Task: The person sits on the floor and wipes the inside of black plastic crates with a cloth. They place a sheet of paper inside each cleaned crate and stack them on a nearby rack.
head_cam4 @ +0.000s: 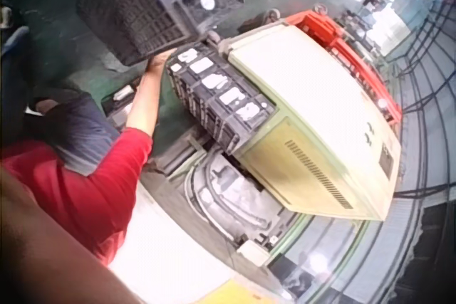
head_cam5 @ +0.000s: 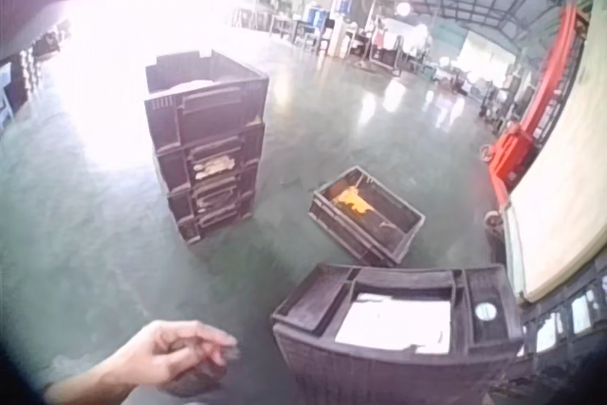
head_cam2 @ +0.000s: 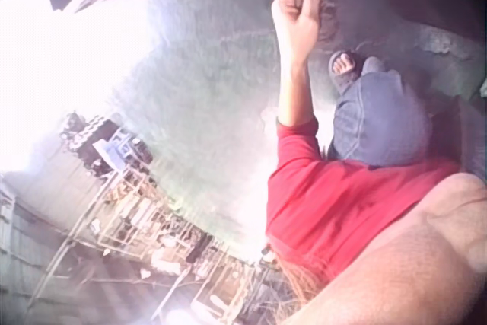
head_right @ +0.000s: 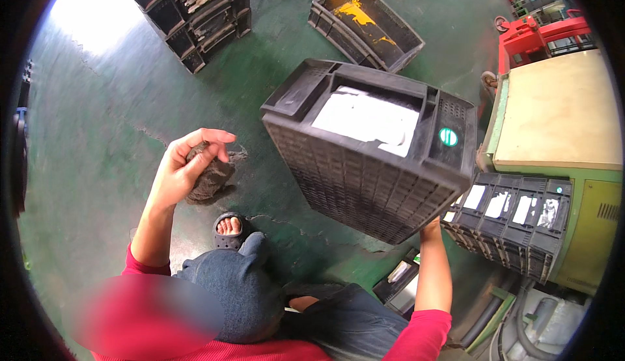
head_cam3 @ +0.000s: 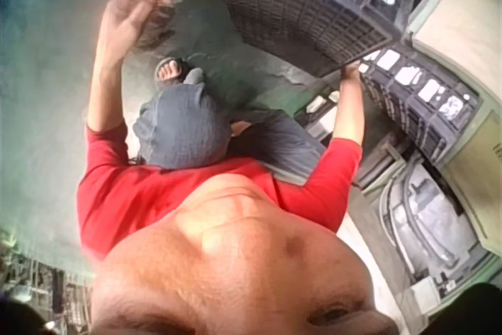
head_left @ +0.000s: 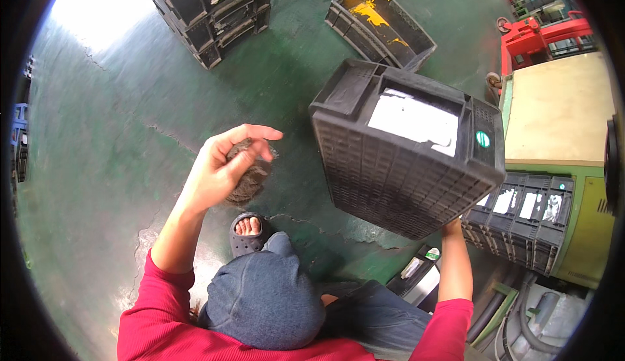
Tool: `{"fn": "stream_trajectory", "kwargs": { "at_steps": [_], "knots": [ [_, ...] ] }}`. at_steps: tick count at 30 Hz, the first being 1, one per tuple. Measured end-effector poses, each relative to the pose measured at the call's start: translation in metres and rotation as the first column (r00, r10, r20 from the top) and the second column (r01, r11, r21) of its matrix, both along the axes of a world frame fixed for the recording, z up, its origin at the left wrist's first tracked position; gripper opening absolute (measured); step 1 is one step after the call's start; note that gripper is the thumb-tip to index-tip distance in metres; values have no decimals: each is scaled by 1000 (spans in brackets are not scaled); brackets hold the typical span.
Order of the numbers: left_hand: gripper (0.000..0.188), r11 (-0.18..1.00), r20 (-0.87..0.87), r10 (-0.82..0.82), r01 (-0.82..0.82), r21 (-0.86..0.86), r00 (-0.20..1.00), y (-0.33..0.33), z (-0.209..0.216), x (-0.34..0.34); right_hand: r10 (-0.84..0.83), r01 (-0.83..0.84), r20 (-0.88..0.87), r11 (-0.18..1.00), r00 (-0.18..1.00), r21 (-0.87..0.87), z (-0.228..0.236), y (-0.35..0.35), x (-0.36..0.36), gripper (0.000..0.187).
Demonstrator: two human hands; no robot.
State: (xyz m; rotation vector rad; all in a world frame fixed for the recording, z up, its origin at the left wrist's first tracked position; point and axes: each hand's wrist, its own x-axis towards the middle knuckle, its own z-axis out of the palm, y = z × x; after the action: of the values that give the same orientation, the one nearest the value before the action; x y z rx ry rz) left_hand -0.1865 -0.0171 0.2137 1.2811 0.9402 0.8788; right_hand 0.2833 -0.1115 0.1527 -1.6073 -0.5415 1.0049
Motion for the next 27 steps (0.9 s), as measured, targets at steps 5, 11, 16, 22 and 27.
{"fn": "stream_trajectory", "kwargs": {
  "at_steps": [5,11,16,22,27],
  "knots": [
    [15,989,-22,-110,112,94,994,2,48,27,-25,15,440,1000,897,27,16,5,18,47],
    [14,937,-142,-44,91,339,989,9,31,40,134,-263,835,965,534,13,63,33,-36,46],
    [23,992,-148,120,-111,66,982,15,-7,10,273,-456,943,875,189,-161,60,81,-111,33],
    [29,959,-82,274,-266,99,958,20,0,0,300,-706,948,649,-108,-285,-41,60,-120,21],
    [32,966,71,190,-199,163,979,36,16,28,459,-724,887,592,-58,-354,-85,20,-115,23]
  ]
}}
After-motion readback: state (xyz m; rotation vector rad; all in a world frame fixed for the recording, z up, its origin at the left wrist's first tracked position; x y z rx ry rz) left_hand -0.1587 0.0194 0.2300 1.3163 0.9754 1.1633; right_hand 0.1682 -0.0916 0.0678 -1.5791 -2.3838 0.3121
